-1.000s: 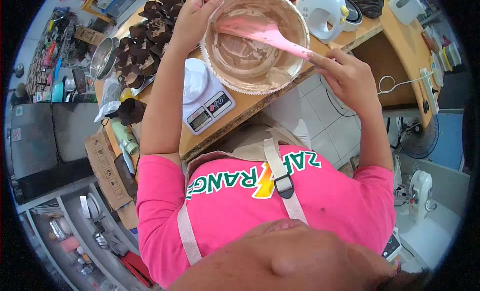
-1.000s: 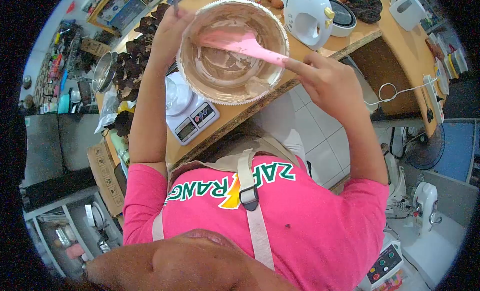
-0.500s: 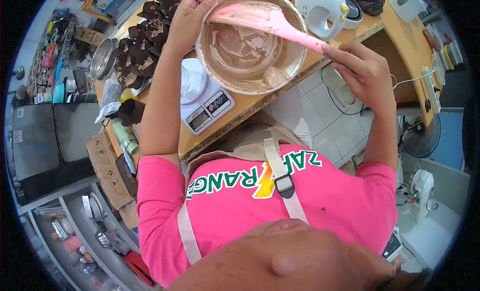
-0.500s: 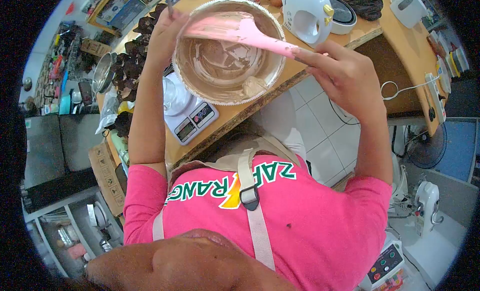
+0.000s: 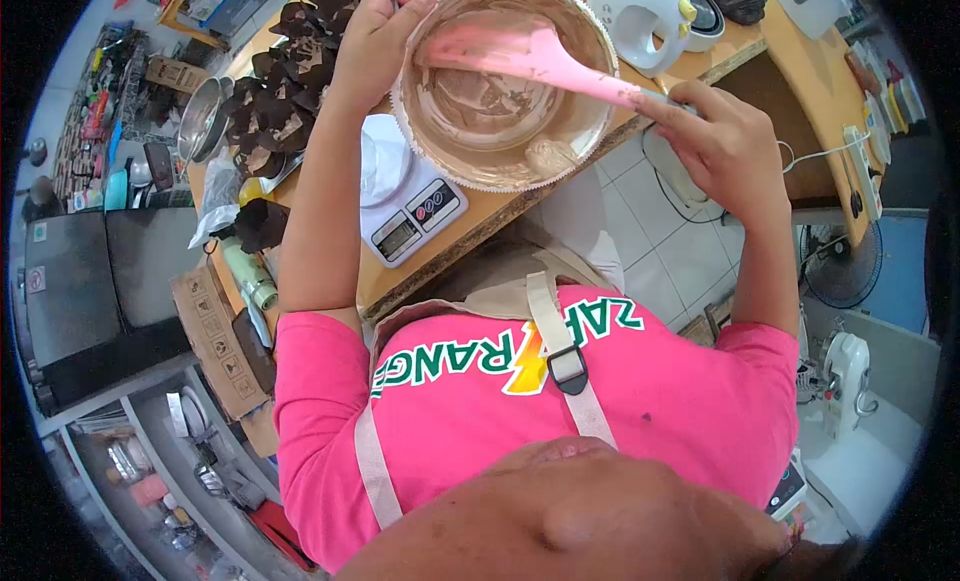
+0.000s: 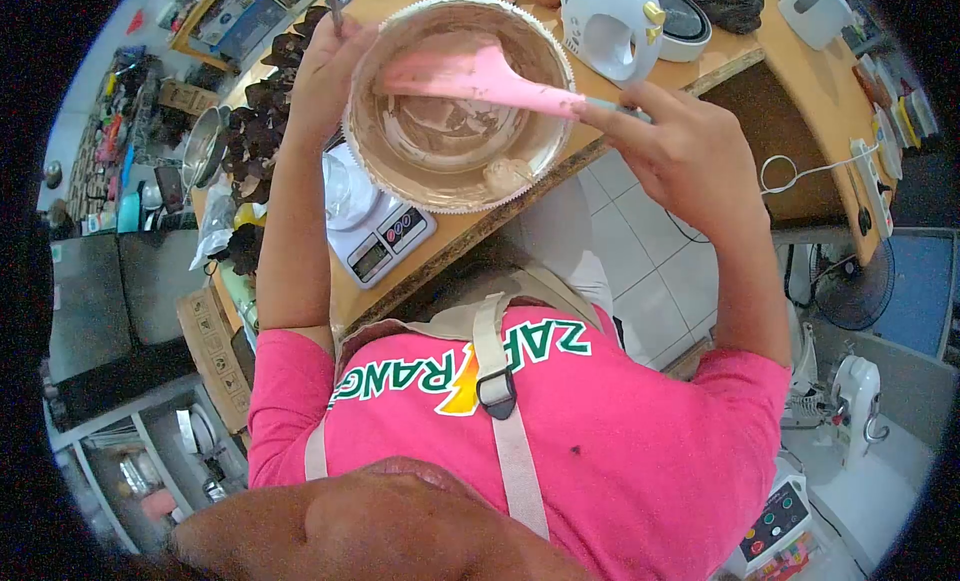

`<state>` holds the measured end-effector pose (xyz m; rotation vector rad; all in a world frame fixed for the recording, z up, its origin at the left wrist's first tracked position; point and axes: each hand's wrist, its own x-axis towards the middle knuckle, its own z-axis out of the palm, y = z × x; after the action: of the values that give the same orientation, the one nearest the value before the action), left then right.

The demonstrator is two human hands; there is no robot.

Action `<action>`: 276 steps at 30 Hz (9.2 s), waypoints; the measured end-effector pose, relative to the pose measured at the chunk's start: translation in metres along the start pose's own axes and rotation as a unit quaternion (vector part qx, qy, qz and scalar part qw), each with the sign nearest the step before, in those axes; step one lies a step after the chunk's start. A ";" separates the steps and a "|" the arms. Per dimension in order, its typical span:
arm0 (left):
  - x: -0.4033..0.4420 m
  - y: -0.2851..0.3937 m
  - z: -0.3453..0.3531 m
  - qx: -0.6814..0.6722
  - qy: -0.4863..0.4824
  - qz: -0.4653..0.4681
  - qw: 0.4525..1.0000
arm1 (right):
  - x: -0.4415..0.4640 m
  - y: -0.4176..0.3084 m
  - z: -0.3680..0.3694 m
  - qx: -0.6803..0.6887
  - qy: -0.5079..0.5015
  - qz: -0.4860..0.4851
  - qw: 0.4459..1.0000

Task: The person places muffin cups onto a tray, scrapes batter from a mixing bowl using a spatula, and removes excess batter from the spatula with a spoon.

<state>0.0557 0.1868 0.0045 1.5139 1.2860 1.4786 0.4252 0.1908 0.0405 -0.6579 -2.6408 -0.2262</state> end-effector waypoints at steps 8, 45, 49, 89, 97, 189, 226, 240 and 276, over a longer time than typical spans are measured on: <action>-0.001 0.006 0.010 -0.001 -0.004 0.009 1.000 | 0.010 -0.003 0.019 -0.053 0.000 -0.026 0.998; -0.024 0.035 0.037 0.125 -0.024 0.120 0.985 | 0.001 0.002 -0.023 0.450 -0.207 0.339 0.800; -0.025 0.030 0.039 0.109 -0.025 0.113 0.987 | 0.009 -0.001 -0.032 0.431 -0.218 0.315 0.817; -0.036 0.050 0.052 0.211 -0.004 0.116 0.971 | 0.028 -0.008 -0.053 0.206 -0.258 0.051 0.943; -0.040 0.050 0.059 0.172 0.015 0.118 0.978 | 0.024 0.010 -0.067 0.291 -0.261 0.234 0.890; -0.003 -0.001 -0.011 0.048 0.111 0.057 0.991 | -0.112 -0.019 -0.089 0.127 -0.050 0.238 0.962; 0.039 0.030 0.031 0.329 0.109 0.017 0.938 | 0.136 -0.086 -0.042 -0.257 -0.297 -0.094 0.915; 0.032 0.025 0.032 0.262 0.102 0.022 0.959 | 0.176 -0.049 -0.054 -0.143 -0.303 -0.212 0.918; 0.043 0.044 0.032 0.313 -0.019 0.233 0.921 | 0.175 -0.128 -0.087 -0.392 -0.296 -0.189 0.850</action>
<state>0.0902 0.2197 0.0551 2.3883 1.5359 1.3556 0.2528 0.1293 0.1858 -0.4594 -3.2136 -1.4956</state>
